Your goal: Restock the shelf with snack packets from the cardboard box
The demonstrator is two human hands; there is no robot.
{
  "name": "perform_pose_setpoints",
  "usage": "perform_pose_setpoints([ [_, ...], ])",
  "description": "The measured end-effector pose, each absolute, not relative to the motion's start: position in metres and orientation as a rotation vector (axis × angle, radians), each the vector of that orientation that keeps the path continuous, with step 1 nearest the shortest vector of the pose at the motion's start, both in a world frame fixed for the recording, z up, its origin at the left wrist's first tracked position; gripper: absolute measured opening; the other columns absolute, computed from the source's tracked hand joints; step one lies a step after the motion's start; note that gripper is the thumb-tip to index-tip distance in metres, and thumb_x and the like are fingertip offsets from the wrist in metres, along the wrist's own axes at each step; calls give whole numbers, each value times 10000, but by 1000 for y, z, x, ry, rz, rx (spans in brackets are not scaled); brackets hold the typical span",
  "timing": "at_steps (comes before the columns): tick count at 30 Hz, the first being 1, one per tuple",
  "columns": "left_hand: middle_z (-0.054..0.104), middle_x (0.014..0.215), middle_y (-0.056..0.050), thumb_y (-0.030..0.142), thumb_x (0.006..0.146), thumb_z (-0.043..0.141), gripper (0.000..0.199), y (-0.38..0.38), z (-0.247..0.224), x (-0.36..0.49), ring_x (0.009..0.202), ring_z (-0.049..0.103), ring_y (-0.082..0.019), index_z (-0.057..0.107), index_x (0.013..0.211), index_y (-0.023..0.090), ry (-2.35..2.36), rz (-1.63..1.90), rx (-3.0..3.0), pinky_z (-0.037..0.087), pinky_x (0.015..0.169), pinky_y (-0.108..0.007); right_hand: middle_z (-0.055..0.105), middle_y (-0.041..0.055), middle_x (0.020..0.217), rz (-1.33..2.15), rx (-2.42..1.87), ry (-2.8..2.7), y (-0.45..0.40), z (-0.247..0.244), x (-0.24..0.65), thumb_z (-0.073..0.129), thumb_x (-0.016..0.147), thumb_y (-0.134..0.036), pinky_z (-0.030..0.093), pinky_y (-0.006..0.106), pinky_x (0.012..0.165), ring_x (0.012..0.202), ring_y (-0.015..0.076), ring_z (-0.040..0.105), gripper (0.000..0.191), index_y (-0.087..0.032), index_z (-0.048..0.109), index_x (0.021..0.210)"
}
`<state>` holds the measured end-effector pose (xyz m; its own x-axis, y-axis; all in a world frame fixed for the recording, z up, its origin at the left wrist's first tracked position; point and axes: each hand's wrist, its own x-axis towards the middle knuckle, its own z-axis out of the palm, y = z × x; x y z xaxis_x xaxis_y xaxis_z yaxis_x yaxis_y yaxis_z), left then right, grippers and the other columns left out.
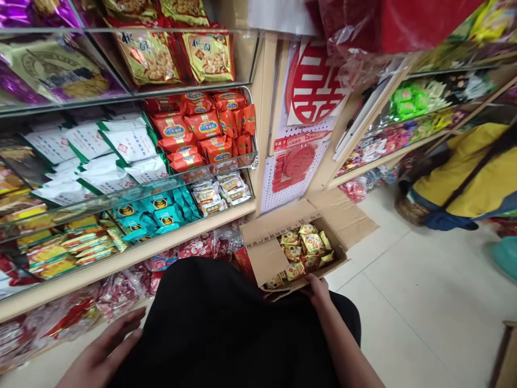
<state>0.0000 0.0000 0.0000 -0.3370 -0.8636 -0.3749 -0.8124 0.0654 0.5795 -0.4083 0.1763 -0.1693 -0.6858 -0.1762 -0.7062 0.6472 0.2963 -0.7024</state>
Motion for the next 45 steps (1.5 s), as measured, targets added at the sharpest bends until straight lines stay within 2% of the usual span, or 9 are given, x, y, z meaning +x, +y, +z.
perform_pose_setpoints([
  [3,395,1324,19,465,695,447,511,4,8,-48,1219,343,-192,346,1172,315,-2403,-1275,1534,228,1056,-408,508,-46,672,-1632,421,1833,196,-138,-391,540,572,-207,553,312,565,608,117,561,247,-200,392,771],
  [9,99,1435,-53,469,622,545,868,22,31,-143,1288,167,-249,17,1290,301,-2375,-1595,973,242,1027,-468,574,-33,621,-1917,328,1642,216,-38,-339,565,549,-145,554,338,510,610,143,571,219,-161,459,740],
  [12,200,1411,-81,472,606,565,942,38,54,-165,1254,275,-225,-64,1285,296,-2181,-1836,894,280,1023,-431,595,-20,571,-1930,204,1620,221,12,-312,557,562,-124,549,315,482,565,144,580,177,-134,479,721],
  [15,329,1348,-91,441,628,561,906,50,74,-159,1174,400,-214,-46,1284,289,-1980,-1773,874,335,997,-426,632,0,609,-1926,99,1572,225,49,-288,557,587,-122,557,326,513,572,147,597,174,-113,511,754],
  [21,278,1377,-57,335,653,579,979,55,106,-122,1190,385,-195,-206,1237,344,-1824,-1590,736,364,976,-407,666,31,666,-1909,14,1523,237,93,-256,559,626,-130,566,316,559,596,147,616,146,-96,557,769],
  [31,350,1345,-4,242,643,596,986,75,159,-111,1172,408,-192,-176,1245,357,-1848,-1592,556,388,954,-406,661,17,656,-1929,-68,1578,258,140,-259,574,621,-113,552,199,488,554,113,607,96,-115,599,714],
  [36,328,1353,-24,252,597,638,1057,83,166,-101,1183,386,-258,-197,1235,369,-1923,-1463,577,366,945,-491,668,51,664,-1877,-104,1518,255,138,-255,560,640,-144,564,258,555,598,144,622,114,-91,600,732],
  [42,-16,1435,-4,319,497,693,1160,82,152,-89,1298,43,-308,-173,1267,274,-2152,-1016,755,181,1043,-495,679,70,737,-1816,-183,1339,242,119,-237,514,685,-192,555,319,623,673,170,630,199,-83,570,843],
  [45,-70,1431,18,365,505,669,1120,74,135,-81,1301,2,-306,-136,1279,272,-2205,-843,818,97,1054,-517,675,76,806,-1801,-189,1284,233,105,-226,480,699,-206,545,342,634,708,182,630,243,-103,542,910],
])
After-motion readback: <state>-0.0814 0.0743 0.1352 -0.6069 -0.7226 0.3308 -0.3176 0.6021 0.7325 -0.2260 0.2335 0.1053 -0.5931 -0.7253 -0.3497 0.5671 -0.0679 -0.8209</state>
